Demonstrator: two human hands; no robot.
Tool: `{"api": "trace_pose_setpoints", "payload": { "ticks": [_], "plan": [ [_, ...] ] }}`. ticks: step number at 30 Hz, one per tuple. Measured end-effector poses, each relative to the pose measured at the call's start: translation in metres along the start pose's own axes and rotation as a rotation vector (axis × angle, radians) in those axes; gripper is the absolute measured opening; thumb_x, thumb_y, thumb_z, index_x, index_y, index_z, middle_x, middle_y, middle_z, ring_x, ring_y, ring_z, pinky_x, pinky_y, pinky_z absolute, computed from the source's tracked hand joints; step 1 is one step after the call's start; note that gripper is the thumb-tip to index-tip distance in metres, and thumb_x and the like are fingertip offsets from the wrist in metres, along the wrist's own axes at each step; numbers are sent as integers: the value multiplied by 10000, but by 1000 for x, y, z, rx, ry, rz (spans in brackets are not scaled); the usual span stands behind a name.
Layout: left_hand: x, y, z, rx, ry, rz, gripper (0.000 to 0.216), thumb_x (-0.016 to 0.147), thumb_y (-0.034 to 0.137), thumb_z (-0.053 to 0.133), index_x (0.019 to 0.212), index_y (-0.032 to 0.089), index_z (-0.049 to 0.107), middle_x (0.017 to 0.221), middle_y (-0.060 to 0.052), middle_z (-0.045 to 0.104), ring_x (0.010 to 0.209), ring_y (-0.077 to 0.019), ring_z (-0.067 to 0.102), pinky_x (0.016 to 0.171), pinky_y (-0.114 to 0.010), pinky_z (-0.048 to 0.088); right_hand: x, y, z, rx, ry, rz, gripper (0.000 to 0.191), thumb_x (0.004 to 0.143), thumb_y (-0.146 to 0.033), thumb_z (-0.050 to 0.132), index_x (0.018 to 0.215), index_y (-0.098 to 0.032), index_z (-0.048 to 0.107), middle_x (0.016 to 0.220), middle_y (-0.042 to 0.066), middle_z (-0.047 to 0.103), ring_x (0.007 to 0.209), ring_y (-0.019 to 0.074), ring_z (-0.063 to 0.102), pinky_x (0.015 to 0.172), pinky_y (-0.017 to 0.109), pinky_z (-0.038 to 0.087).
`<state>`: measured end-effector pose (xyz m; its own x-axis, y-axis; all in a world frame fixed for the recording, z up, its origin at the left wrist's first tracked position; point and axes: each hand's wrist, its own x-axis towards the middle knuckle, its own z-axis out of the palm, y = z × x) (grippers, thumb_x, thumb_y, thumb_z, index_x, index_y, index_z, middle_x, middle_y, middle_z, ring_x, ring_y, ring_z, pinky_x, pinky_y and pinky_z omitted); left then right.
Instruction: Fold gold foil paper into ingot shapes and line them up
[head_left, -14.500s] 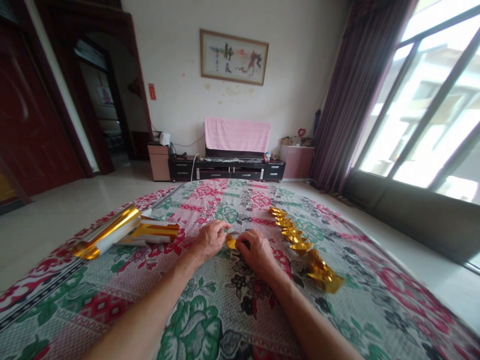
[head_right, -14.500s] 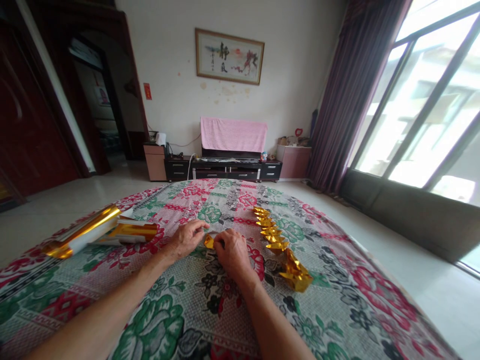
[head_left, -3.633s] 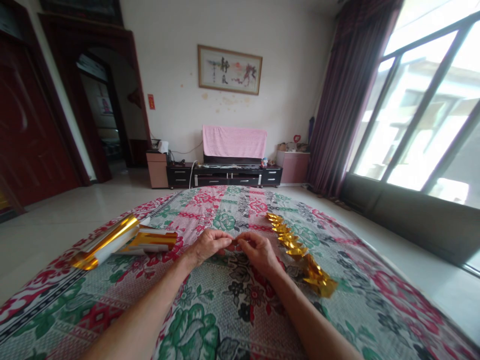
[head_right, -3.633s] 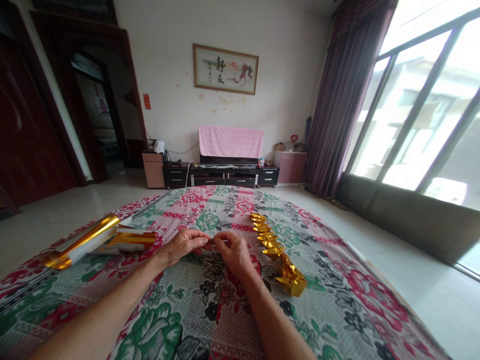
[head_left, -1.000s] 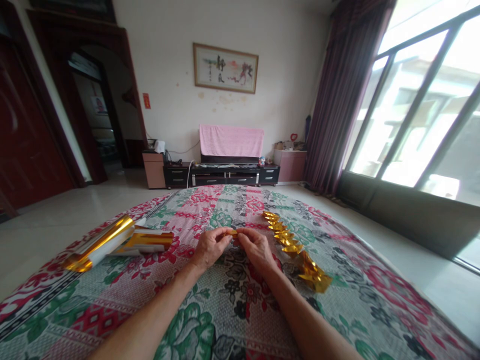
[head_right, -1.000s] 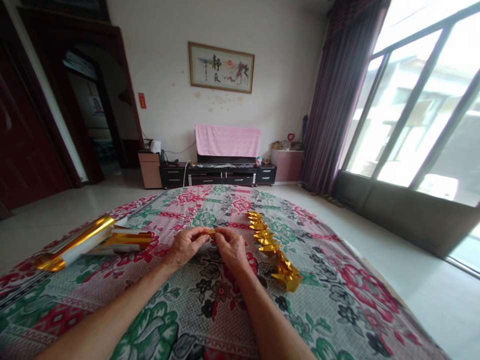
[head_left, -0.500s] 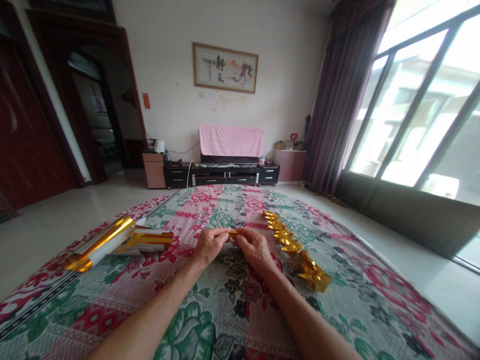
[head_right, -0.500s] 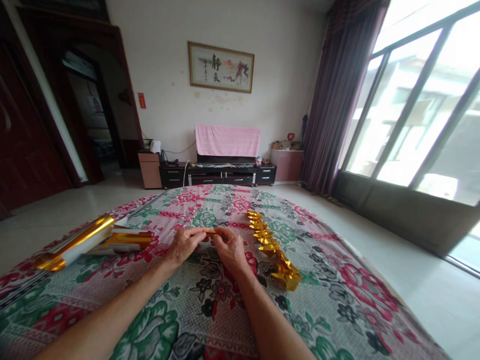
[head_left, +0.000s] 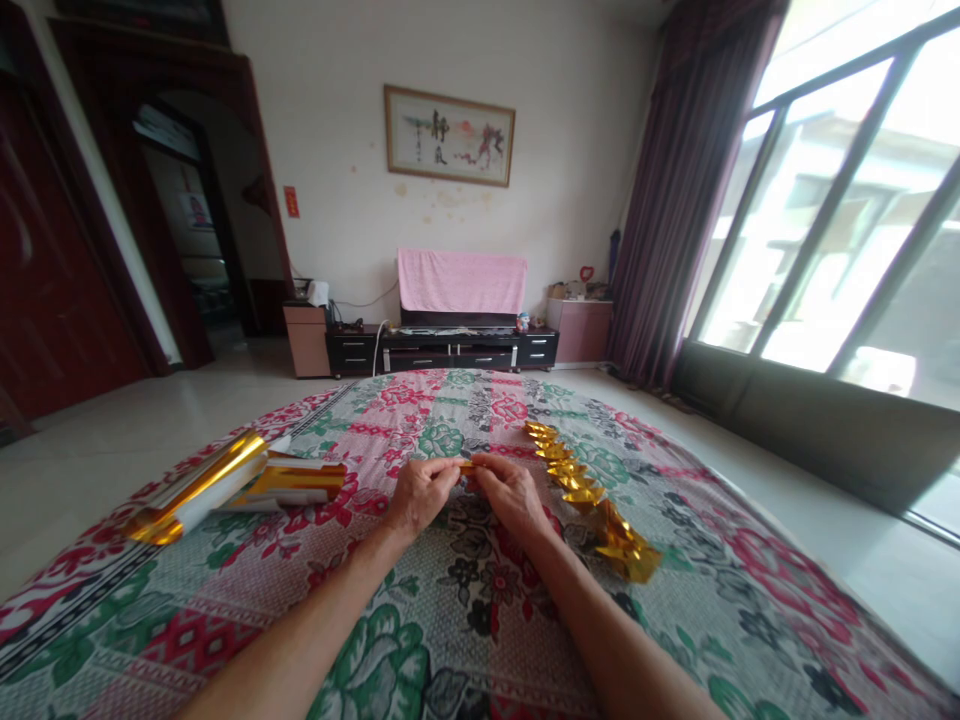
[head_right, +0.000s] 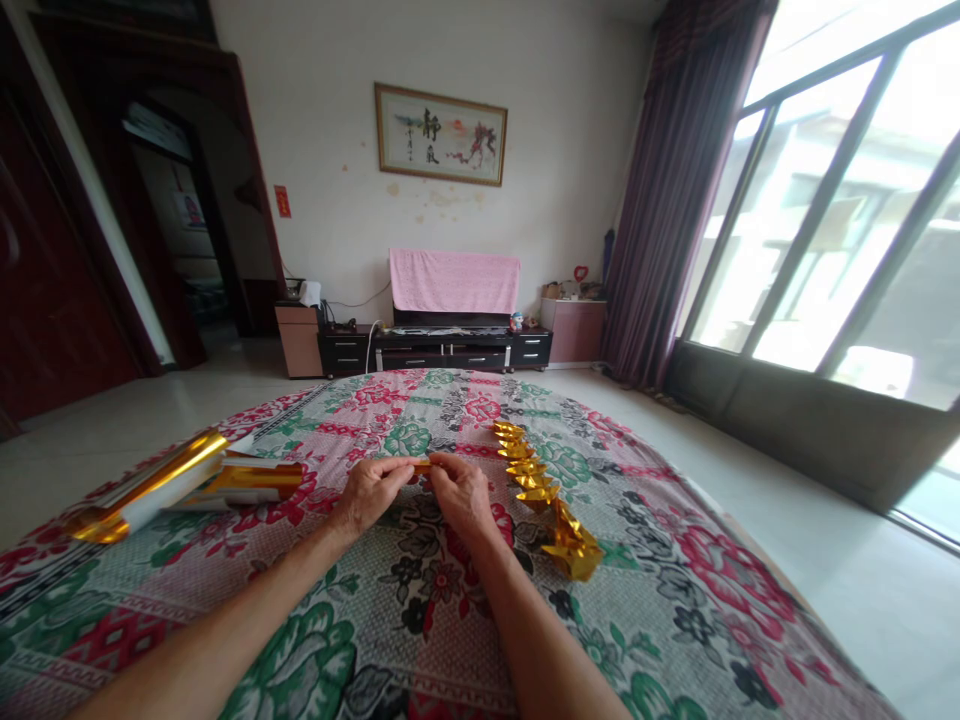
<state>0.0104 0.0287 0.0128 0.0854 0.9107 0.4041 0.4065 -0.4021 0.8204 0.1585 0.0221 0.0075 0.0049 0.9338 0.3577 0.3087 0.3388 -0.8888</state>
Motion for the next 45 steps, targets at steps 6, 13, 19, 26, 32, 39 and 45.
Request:
{"api": "trace_pose_setpoints", "payload": {
  "ticks": [6, 13, 19, 26, 32, 39, 45],
  "plan": [
    [-1, 0, 0, 2, -7, 29, 284, 752, 275, 496, 919, 163, 696, 881, -32, 714, 815, -165, 652, 759, -248, 501, 0, 0, -1, -29, 15, -3, 320, 721, -235, 430, 886, -173, 697, 688, 14, 687, 624, 145, 606, 576, 215, 451],
    [0, -2, 0, 36, 0, 51, 299, 775, 297, 478, 937, 159, 689, 894, -39, 712, 814, -165, 653, 756, -249, 504, -1, -4, -2, -42, 8, -16, 328, 736, -260, 442, 924, -174, 697, 715, 14, 691, 600, 136, 598, 560, 209, 440],
    [0, -5, 2, 121, 34, 85, 335, 804, 309, 444, 1015, 156, 656, 945, -63, 699, 843, -165, 651, 766, -254, 505, -3, -5, 0, -166, 90, -53, 336, 780, -297, 424, 920, -179, 706, 664, 8, 684, 547, 129, 576, 528, 201, 414],
    [1, -8, 8, 165, 55, 87, 343, 819, 277, 419, 1048, 150, 641, 990, -82, 684, 895, -169, 641, 817, -268, 490, -5, -6, 3, -221, 145, -83, 337, 812, -321, 414, 916, -196, 709, 794, 28, 710, 653, 152, 625, 627, 211, 447],
    [0, -6, 9, 197, 57, 74, 350, 822, 266, 409, 1060, 148, 637, 989, -94, 682, 889, -175, 642, 826, -273, 483, -5, -5, 5, -238, 157, -73, 335, 815, -335, 422, 942, -195, 698, 822, 30, 711, 671, 160, 630, 628, 212, 448],
    [-1, -6, 9, 194, 45, 80, 354, 823, 274, 408, 1065, 149, 634, 1000, -91, 679, 915, -180, 636, 824, -276, 482, -5, -6, 5, -252, 165, -57, 346, 815, -333, 406, 946, -197, 695, 791, 31, 712, 659, 160, 628, 616, 216, 442],
    [-1, -9, 9, 147, 16, 89, 360, 825, 291, 410, 1064, 140, 633, 1012, -101, 673, 924, -184, 633, 837, -289, 477, -6, -8, 4, -245, 161, -55, 335, 810, -313, 415, 948, -195, 696, 804, 41, 711, 682, 166, 636, 629, 220, 443]
  ]
}}
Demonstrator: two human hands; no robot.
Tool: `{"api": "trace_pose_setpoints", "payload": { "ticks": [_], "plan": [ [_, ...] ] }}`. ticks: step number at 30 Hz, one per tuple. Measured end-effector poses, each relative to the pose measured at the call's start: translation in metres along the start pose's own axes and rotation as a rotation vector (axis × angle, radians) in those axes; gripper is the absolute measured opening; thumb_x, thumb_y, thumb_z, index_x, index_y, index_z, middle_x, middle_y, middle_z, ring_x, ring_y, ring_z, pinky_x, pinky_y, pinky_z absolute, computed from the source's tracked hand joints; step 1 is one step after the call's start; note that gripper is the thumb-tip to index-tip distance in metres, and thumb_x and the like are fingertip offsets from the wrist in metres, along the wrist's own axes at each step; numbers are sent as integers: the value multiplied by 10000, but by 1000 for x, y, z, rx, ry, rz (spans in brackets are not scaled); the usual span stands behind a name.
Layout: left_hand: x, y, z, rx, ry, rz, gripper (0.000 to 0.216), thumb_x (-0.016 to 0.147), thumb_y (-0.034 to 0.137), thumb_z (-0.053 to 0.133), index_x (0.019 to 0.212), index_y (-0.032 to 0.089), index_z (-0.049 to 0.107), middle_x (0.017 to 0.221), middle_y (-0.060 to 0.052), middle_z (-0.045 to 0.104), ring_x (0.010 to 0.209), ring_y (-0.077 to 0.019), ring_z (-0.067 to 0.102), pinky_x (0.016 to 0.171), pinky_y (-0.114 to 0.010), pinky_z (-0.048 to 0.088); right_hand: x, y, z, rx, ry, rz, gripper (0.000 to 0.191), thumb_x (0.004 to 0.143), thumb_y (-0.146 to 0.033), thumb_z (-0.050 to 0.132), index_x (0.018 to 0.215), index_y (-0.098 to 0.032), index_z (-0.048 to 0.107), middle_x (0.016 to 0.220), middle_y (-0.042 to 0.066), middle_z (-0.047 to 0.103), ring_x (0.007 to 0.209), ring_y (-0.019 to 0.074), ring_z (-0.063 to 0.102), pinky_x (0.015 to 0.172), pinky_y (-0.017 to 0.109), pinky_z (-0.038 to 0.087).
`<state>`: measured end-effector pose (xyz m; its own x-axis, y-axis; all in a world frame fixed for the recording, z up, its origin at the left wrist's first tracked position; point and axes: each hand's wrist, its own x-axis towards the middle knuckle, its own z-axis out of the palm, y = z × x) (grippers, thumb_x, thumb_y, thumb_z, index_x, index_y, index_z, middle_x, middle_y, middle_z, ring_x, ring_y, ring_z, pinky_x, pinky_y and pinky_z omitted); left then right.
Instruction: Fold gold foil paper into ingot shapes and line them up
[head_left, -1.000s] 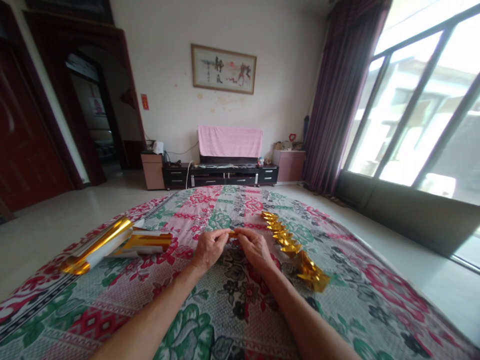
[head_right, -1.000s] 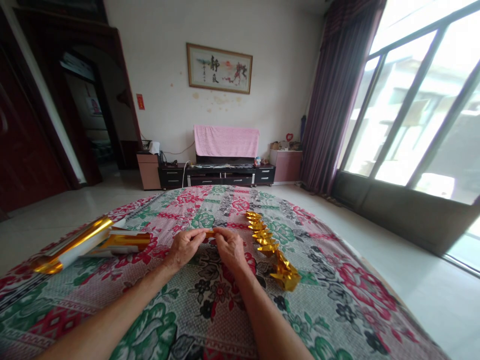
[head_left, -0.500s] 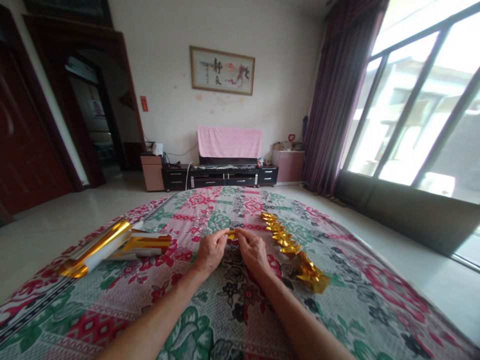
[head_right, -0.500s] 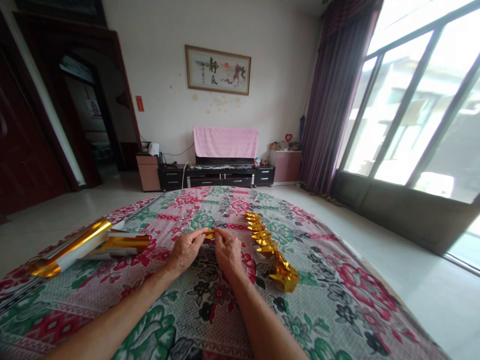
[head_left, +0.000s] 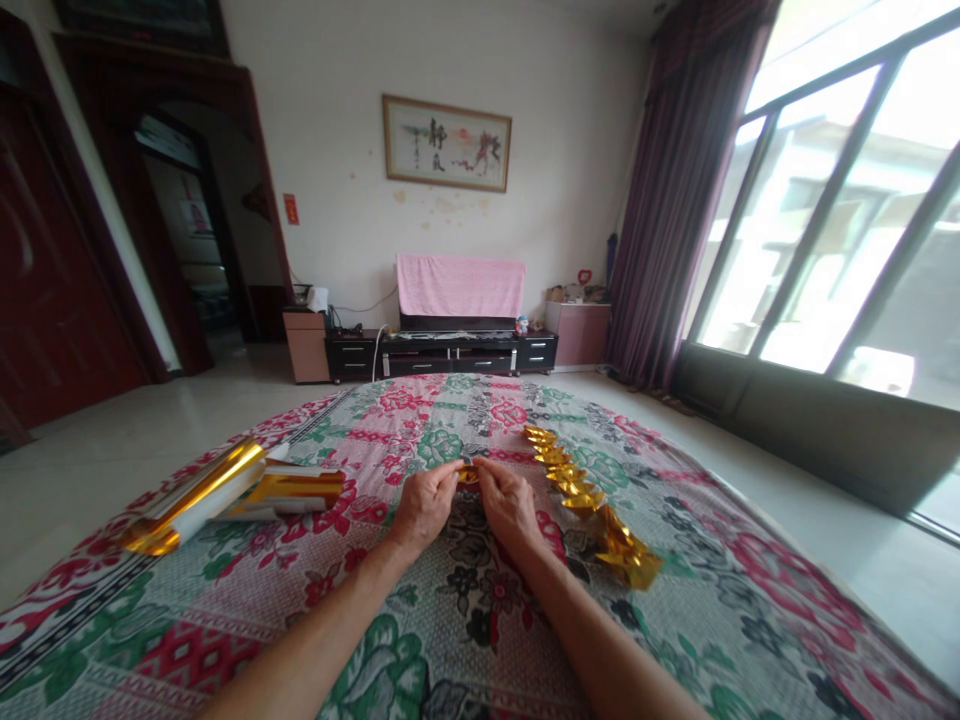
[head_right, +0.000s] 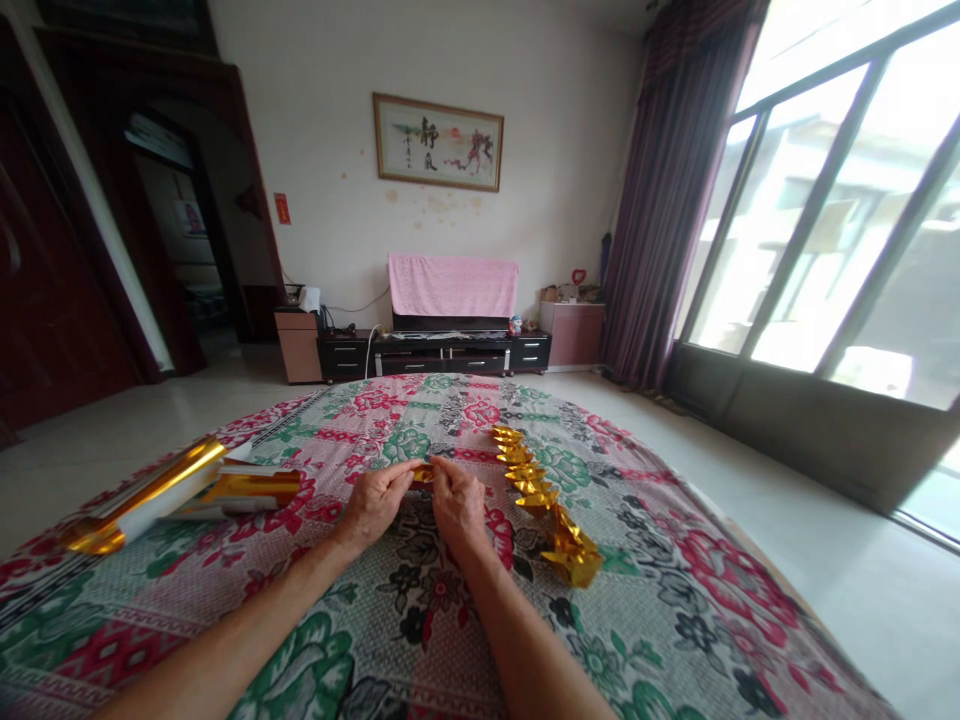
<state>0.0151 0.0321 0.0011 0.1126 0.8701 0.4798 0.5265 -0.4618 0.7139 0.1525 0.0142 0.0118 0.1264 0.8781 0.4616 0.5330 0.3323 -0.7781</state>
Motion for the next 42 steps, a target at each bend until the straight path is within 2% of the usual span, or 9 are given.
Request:
{"api": "trace_pose_setpoints", "payload": {
  "ticks": [15, 34, 42],
  "plan": [
    [0, 1, -2, -86, -24, -20, 341, 802, 288, 434, 1037, 167, 651, 1030, -73, 670, 960, -183, 619, 871, -294, 462, 0, 2, 0, 9, 1, -16, 321, 816, -319, 421, 942, -213, 696, 851, 36, 711, 738, 180, 646, 664, 235, 460],
    [2, -1, -3, -64, 54, -71, 331, 800, 288, 433, 994, 162, 670, 942, -71, 700, 870, -179, 641, 804, -270, 479, -2, 3, 4, -35, -22, -58, 326, 815, -299, 412, 952, -220, 697, 789, 25, 713, 671, 164, 638, 627, 214, 446],
    [3, -2, -2, -63, 70, -68, 338, 808, 294, 424, 1004, 154, 662, 971, -66, 693, 912, -167, 634, 855, -264, 464, -3, 0, 3, -17, -44, -64, 317, 815, -283, 416, 941, -221, 699, 758, 15, 711, 654, 158, 637, 614, 202, 432]
  ]
}}
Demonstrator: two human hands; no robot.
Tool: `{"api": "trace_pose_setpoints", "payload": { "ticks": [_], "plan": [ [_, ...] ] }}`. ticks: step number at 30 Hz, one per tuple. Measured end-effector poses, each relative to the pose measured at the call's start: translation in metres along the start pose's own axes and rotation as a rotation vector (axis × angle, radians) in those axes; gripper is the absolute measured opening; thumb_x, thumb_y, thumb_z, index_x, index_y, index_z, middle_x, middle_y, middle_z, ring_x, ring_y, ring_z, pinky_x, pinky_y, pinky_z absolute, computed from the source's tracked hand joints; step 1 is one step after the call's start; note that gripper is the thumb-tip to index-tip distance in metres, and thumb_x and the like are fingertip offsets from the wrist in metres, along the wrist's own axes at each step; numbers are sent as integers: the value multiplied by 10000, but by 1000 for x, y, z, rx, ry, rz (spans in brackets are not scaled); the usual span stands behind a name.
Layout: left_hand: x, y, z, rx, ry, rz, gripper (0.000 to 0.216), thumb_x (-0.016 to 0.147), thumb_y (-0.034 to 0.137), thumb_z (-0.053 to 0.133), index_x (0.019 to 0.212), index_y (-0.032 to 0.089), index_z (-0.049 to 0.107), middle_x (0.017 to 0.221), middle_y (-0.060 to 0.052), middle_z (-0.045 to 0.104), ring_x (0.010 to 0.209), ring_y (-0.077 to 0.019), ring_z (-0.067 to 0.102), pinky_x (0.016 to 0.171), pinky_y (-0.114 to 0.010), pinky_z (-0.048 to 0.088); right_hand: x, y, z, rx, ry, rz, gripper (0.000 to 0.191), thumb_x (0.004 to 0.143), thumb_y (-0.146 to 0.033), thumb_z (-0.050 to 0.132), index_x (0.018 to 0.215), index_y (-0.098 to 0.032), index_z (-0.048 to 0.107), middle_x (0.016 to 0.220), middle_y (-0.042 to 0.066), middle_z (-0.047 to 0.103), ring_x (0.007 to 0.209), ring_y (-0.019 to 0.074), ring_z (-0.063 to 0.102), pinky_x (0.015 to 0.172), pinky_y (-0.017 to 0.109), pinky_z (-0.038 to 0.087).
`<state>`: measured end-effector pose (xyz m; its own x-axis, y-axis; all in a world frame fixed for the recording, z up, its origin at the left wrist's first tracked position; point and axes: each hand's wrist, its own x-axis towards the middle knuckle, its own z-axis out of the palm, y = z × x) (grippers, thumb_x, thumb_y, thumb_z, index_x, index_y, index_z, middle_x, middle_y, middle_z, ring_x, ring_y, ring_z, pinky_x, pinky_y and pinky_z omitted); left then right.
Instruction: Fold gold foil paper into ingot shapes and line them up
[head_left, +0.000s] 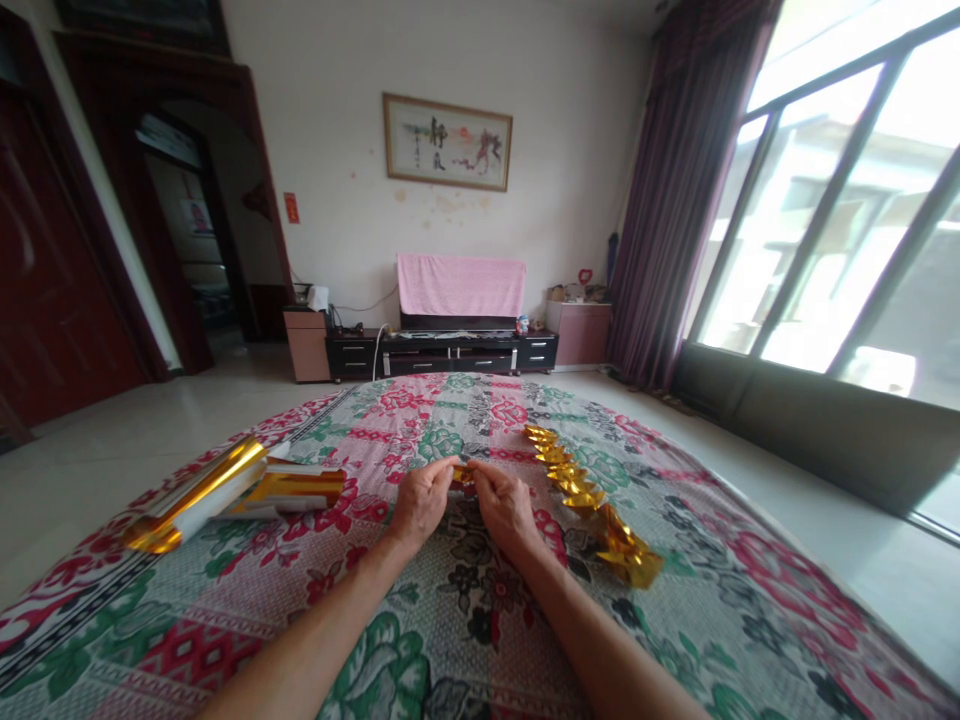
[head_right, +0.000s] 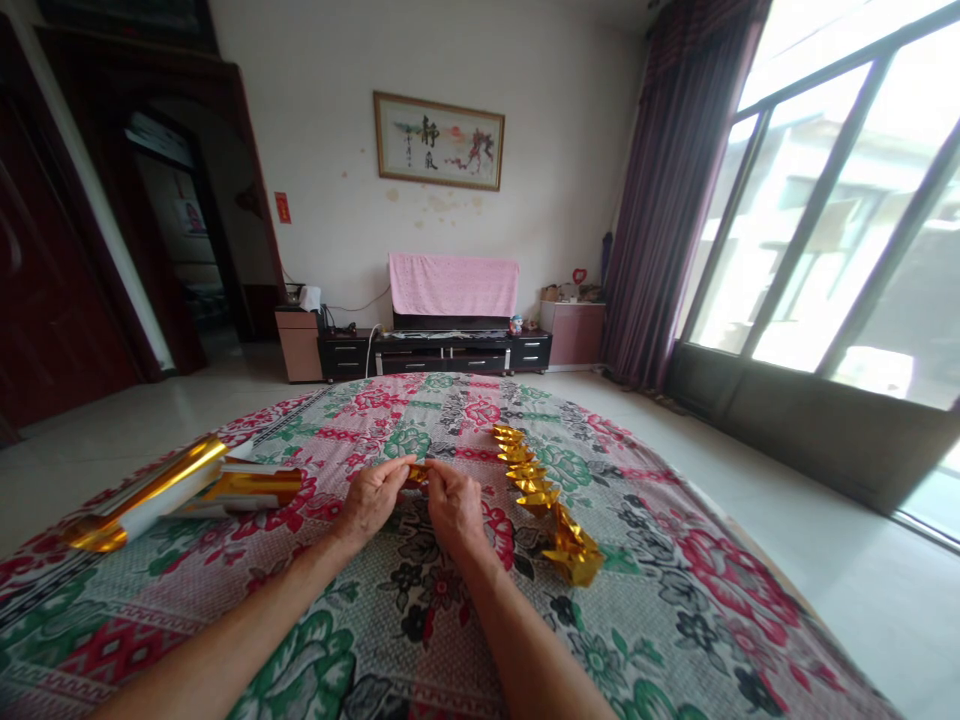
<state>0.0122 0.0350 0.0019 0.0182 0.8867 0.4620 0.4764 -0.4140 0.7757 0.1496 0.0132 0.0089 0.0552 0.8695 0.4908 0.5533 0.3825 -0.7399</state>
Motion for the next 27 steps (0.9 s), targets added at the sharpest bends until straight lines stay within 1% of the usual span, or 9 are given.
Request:
{"api": "trace_pose_setpoints", "payload": {
  "ticks": [4, 9, 18, 21, 27],
  "plan": [
    [0, 1, 0, 7, 13, 8, 328, 804, 285, 428, 995, 165, 666, 952, -60, 699, 879, -164, 642, 825, -264, 477, 0, 0, 0, 0, -3, 1, 319, 820, -280, 412, 953, -219, 695, 741, 15, 711, 648, 160, 640, 624, 207, 434],
    [-2, 6, -2, 47, -26, 24, 338, 804, 279, 420, 992, 154, 672, 926, -77, 703, 841, -182, 649, 770, -269, 493, 0, 0, -1, -8, 12, 31, 328, 824, -278, 404, 945, -216, 702, 782, 29, 714, 682, 172, 646, 618, 216, 441],
    [-5, 9, -2, 104, -84, 46, 352, 815, 274, 398, 1023, 160, 658, 993, -71, 684, 904, -172, 638, 813, -253, 478, 0, -3, -4, -2, 23, 48, 328, 816, -272, 410, 946, -207, 703, 817, 33, 714, 726, 175, 651, 630, 214, 448],
    [-4, 8, -2, 103, -72, 22, 355, 817, 278, 390, 1015, 161, 661, 972, -65, 692, 890, -165, 640, 797, -241, 481, 0, -2, -3, -2, 13, 36, 331, 820, -266, 403, 950, -200, 700, 822, 33, 714, 726, 170, 652, 630, 209, 446],
    [-2, 6, -2, 91, -9, -13, 343, 812, 272, 394, 974, 161, 675, 916, -52, 707, 850, -160, 647, 778, -234, 480, 0, 2, 1, -22, -17, -6, 329, 829, -268, 399, 969, -210, 690, 751, 16, 711, 683, 152, 646, 626, 198, 427]
  ]
}}
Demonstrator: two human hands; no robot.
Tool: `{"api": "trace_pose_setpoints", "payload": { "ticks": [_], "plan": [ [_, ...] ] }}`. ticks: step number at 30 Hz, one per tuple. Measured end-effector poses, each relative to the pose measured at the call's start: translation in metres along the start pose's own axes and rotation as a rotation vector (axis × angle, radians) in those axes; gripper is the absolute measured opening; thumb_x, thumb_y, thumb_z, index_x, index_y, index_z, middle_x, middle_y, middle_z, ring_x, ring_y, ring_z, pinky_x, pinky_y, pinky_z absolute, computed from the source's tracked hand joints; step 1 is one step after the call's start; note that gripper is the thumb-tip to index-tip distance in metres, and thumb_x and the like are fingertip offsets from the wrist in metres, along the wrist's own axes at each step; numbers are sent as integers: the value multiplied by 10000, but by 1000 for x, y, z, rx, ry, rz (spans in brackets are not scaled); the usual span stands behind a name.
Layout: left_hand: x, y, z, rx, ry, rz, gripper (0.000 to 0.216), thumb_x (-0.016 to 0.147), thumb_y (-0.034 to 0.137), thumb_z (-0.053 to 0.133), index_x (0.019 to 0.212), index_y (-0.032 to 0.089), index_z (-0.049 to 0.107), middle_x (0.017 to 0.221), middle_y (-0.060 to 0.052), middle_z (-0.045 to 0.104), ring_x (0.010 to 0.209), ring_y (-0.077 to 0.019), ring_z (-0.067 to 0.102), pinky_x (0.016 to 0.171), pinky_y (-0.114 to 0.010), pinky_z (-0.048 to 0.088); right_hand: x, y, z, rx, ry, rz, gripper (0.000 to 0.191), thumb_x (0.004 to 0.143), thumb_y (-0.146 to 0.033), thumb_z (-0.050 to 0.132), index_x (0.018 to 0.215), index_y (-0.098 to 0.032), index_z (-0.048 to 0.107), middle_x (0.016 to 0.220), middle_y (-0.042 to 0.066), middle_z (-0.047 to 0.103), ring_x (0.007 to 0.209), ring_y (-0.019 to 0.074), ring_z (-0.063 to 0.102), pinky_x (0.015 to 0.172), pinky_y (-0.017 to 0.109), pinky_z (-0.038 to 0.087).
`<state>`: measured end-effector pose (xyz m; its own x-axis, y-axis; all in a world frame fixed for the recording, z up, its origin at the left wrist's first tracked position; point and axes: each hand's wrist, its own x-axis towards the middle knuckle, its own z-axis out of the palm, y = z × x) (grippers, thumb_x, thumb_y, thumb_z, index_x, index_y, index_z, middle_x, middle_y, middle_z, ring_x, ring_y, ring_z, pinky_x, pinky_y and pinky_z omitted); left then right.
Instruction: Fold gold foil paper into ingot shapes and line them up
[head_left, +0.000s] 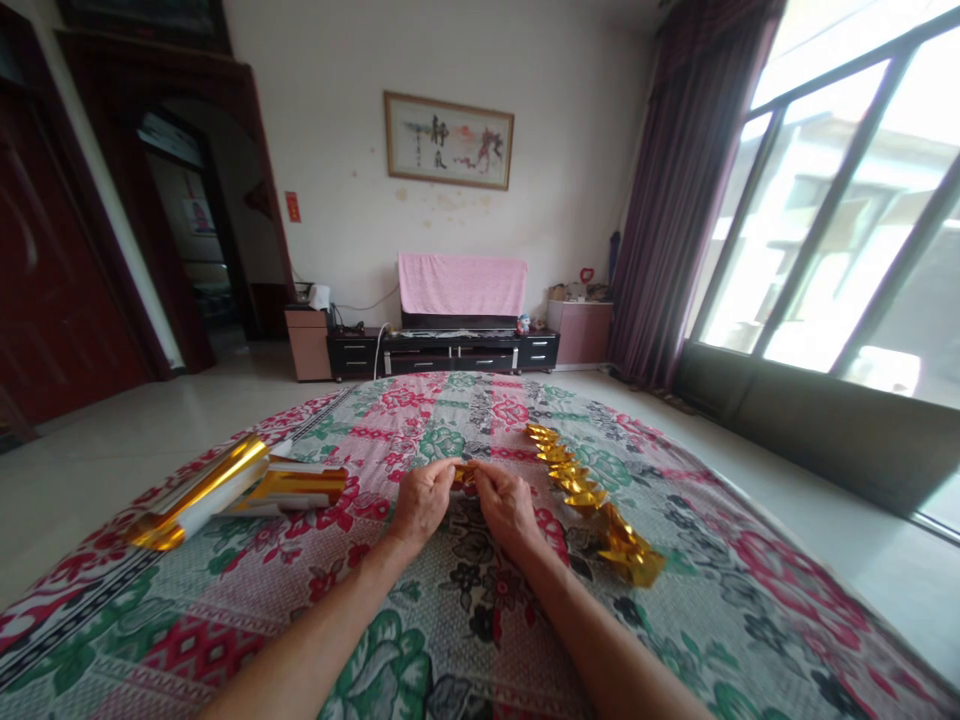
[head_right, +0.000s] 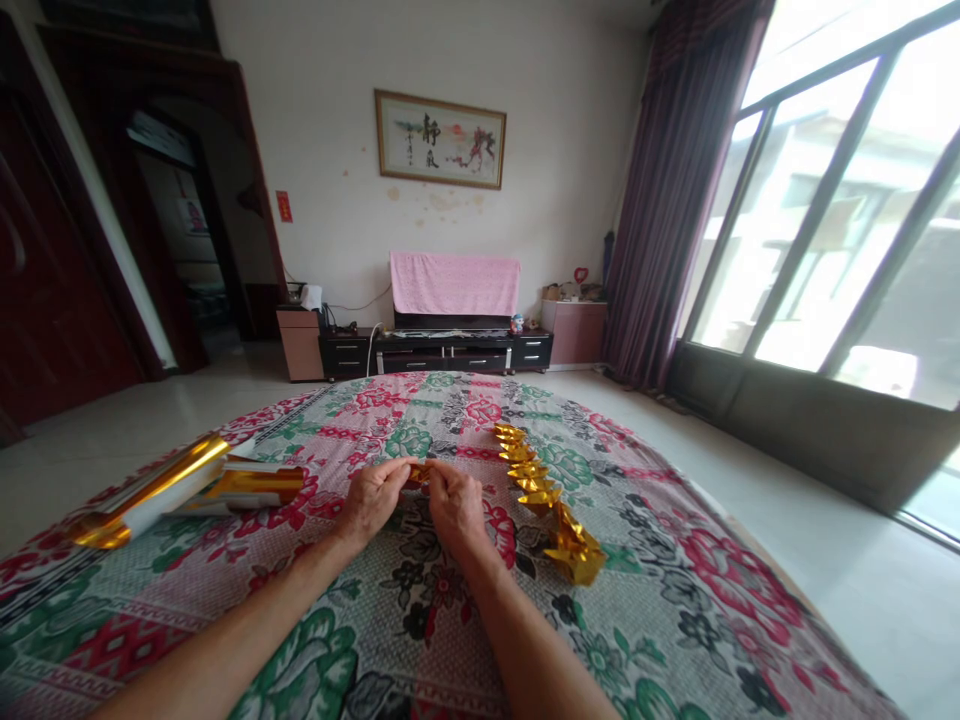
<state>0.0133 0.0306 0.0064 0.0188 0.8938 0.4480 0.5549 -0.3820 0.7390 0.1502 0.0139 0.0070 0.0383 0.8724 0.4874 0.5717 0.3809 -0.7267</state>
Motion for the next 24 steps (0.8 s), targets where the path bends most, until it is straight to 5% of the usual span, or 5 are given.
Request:
{"api": "trace_pose_setpoints", "payload": {
  "ticks": [24],
  "plan": [
    [-3, 6, -1, 62, -5, -10, 344, 824, 275, 385, 981, 165, 670, 896, -58, 710, 794, -152, 649, 736, -228, 475, 1, -1, 1, -24, 22, 15, 337, 826, -275, 393, 954, -205, 697, 780, 20, 711, 677, 154, 639, 637, 199, 422]
  ]
}}
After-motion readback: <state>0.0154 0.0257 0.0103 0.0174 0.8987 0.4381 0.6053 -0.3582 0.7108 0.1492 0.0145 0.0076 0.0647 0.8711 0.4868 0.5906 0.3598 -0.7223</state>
